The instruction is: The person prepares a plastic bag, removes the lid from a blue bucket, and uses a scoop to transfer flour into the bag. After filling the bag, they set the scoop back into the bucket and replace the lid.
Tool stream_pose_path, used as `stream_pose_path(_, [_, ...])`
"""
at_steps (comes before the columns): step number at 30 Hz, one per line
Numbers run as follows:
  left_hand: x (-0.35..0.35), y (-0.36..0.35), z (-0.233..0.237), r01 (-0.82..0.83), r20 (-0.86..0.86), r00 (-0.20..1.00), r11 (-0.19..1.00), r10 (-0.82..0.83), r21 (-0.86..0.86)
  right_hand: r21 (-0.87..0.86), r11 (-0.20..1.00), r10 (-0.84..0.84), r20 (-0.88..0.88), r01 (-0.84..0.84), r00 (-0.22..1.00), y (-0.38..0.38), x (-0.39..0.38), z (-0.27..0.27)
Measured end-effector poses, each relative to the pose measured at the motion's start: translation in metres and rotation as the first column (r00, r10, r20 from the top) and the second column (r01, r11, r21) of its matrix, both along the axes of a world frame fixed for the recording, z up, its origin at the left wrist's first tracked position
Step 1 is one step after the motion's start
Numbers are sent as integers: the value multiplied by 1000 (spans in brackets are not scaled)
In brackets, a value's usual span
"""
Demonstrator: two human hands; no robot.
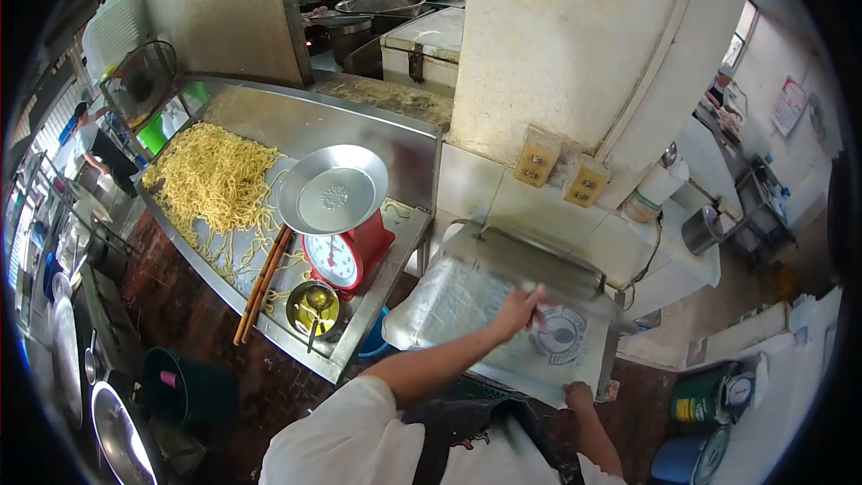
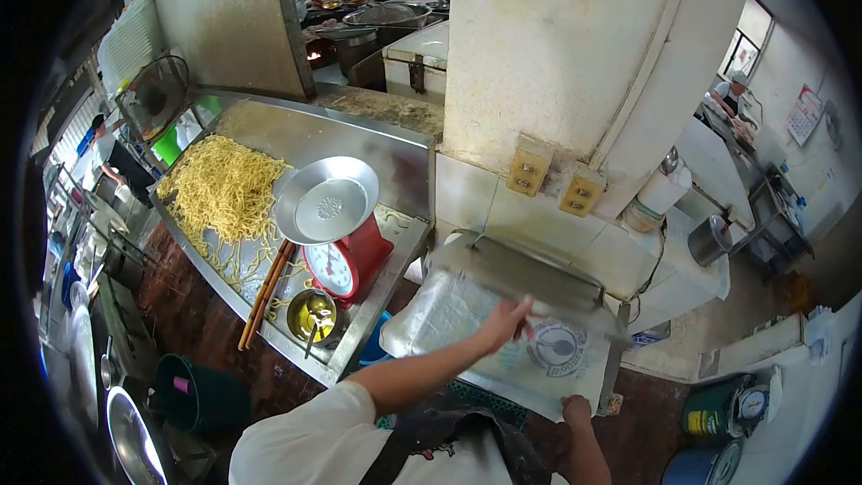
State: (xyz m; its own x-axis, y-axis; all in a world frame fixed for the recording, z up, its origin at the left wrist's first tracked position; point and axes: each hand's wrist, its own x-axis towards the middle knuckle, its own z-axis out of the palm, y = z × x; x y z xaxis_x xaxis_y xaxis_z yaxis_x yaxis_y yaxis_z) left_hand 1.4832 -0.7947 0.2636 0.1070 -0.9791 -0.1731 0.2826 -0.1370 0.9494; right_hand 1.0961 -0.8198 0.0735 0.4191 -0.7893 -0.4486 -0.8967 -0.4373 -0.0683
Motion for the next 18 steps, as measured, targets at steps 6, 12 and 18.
stream_pose_path(6, [14, -105, 30, -19, -36, 999, 993, 15, -117, -269, 926, -131, 429, 264, 894, 9, 22, 58])
stream_pose_path(12, [19, -116, 37, -124, -158, 981, 990, 112, -71, 161, 861, -374, 843, 483, 387, 26, 57, 189])
stream_pose_path(18, [30, -84, 30, -222, -109, 969, 975, 221, 5, 289, 892, -249, 956, 347, -156, 45, 63, 318])
